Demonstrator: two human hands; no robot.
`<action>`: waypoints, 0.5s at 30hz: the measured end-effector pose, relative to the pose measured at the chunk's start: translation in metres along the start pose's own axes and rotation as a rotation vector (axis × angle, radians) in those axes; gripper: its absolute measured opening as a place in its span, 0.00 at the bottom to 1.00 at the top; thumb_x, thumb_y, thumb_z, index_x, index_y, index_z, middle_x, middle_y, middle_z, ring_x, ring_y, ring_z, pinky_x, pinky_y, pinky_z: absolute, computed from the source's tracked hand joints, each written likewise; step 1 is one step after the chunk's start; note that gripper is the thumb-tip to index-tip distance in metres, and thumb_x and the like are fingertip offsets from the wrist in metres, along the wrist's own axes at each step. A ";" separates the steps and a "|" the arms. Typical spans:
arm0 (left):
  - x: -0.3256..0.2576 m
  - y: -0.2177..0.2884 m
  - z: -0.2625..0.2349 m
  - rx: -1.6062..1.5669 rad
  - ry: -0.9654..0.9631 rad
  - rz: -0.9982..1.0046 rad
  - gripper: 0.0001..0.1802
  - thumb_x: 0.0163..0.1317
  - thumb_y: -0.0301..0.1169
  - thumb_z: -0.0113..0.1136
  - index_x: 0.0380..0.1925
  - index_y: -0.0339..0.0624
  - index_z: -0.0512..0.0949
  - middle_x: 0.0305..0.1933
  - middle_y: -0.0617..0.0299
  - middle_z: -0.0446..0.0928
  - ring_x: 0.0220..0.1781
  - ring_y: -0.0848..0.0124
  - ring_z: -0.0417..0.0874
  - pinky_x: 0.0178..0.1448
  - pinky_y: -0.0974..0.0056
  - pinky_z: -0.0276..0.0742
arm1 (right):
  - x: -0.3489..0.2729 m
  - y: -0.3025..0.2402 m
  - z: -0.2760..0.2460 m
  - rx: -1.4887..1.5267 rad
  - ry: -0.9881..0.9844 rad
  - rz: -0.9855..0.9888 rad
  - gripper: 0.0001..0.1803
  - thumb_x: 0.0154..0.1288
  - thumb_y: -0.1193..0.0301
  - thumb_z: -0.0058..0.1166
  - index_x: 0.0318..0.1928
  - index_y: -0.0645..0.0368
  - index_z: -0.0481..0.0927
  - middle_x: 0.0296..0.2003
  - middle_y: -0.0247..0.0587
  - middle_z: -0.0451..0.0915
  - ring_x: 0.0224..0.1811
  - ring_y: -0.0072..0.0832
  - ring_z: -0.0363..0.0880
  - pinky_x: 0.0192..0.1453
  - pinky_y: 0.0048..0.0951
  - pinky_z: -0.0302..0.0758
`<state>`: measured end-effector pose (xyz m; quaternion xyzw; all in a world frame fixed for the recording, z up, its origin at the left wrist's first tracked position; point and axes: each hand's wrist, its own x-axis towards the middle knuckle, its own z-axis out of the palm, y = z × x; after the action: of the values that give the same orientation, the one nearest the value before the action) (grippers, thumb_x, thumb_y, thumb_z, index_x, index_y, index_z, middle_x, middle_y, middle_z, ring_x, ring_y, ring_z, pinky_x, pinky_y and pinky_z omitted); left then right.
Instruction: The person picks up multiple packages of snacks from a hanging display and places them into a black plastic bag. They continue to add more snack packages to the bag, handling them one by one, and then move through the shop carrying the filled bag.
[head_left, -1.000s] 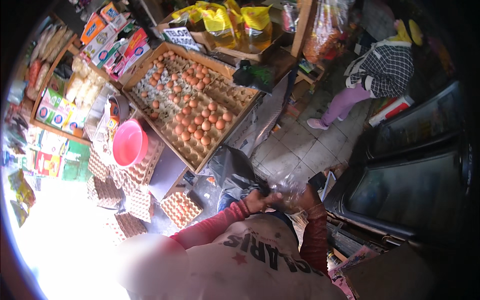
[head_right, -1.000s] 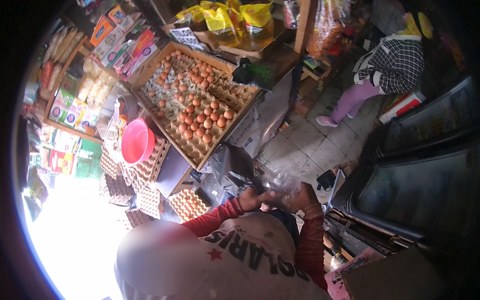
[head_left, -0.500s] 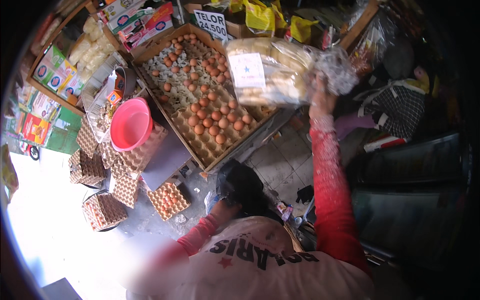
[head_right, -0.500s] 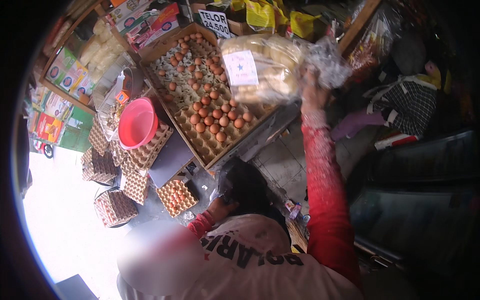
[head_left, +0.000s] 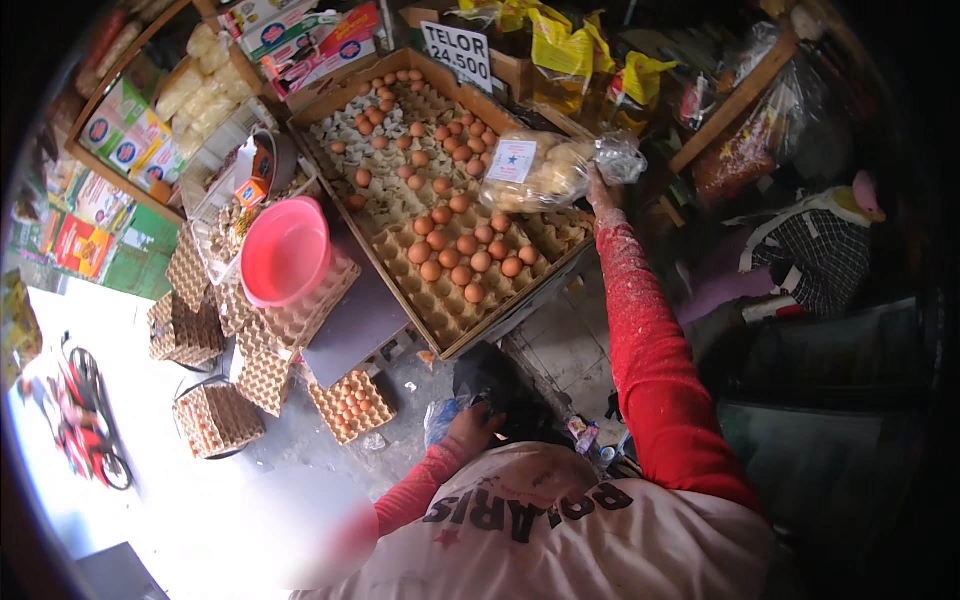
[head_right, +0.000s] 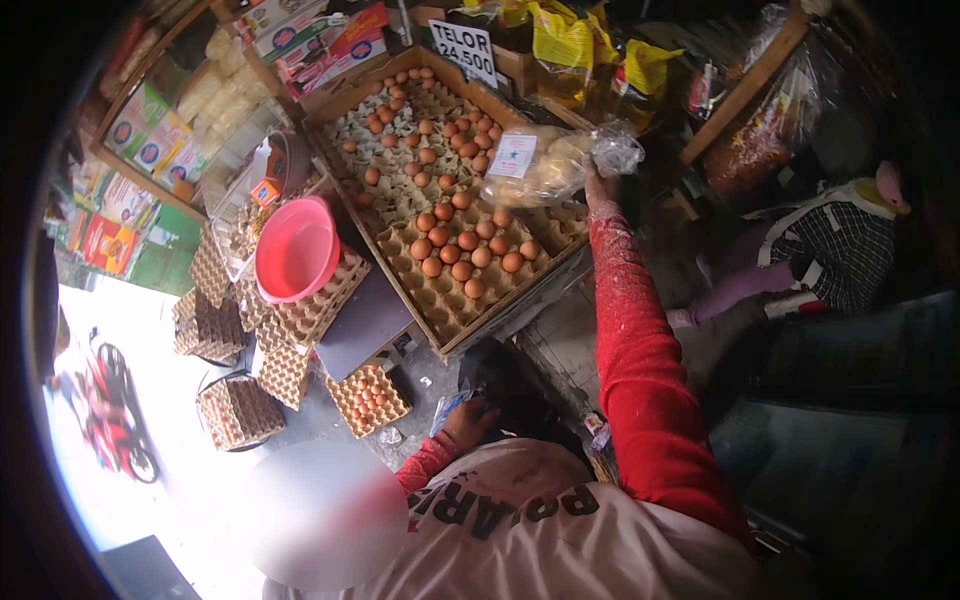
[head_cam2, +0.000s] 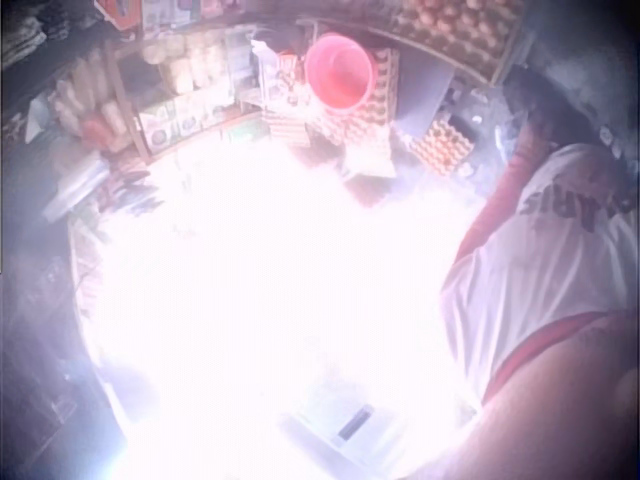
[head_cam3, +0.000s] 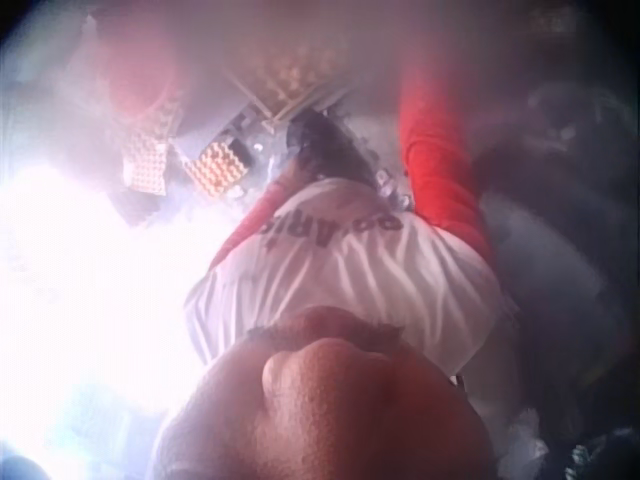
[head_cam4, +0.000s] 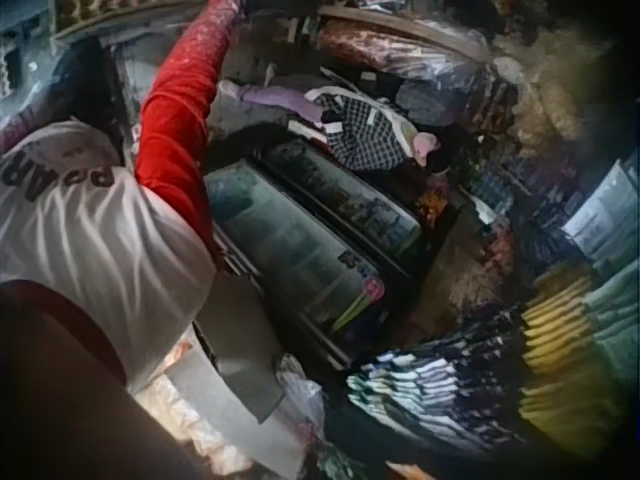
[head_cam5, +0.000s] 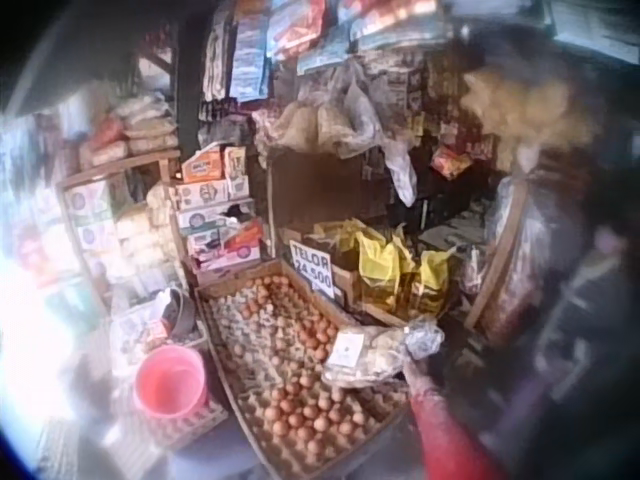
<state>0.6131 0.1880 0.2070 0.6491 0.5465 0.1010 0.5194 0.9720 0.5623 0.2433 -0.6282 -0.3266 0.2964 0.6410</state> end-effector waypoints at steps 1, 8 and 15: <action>0.005 -0.001 0.003 0.001 -0.020 0.014 0.25 0.60 0.51 0.62 0.35 0.35 0.79 0.30 0.44 0.80 0.36 0.48 0.82 0.39 0.51 0.74 | -0.004 -0.013 -0.010 -0.010 -0.076 0.095 0.36 0.58 0.52 0.66 0.60 0.63 0.73 0.57 0.46 0.76 0.58 0.40 0.75 0.61 0.43 0.70; 0.042 0.018 0.018 0.064 -0.122 0.133 0.24 0.64 0.49 0.57 0.43 0.37 0.79 0.39 0.41 0.81 0.45 0.44 0.83 0.48 0.49 0.77 | -0.115 -0.064 -0.067 0.073 -0.065 0.153 0.37 0.63 0.53 0.63 0.66 0.58 0.67 0.59 0.44 0.73 0.54 0.28 0.73 0.57 0.33 0.70; 0.090 0.040 0.087 0.036 -0.495 0.628 0.22 0.62 0.42 0.56 0.48 0.37 0.77 0.44 0.40 0.81 0.48 0.46 0.82 0.52 0.50 0.77 | -0.320 0.101 -0.259 -0.390 -0.254 0.359 0.30 0.57 0.57 0.67 0.56 0.62 0.78 0.51 0.47 0.81 0.53 0.36 0.80 0.59 0.35 0.74</action>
<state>0.7329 0.2175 0.1611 0.7983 0.1814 0.0858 0.5678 0.9842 0.1541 0.1285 -0.7451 -0.3388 0.4131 0.3993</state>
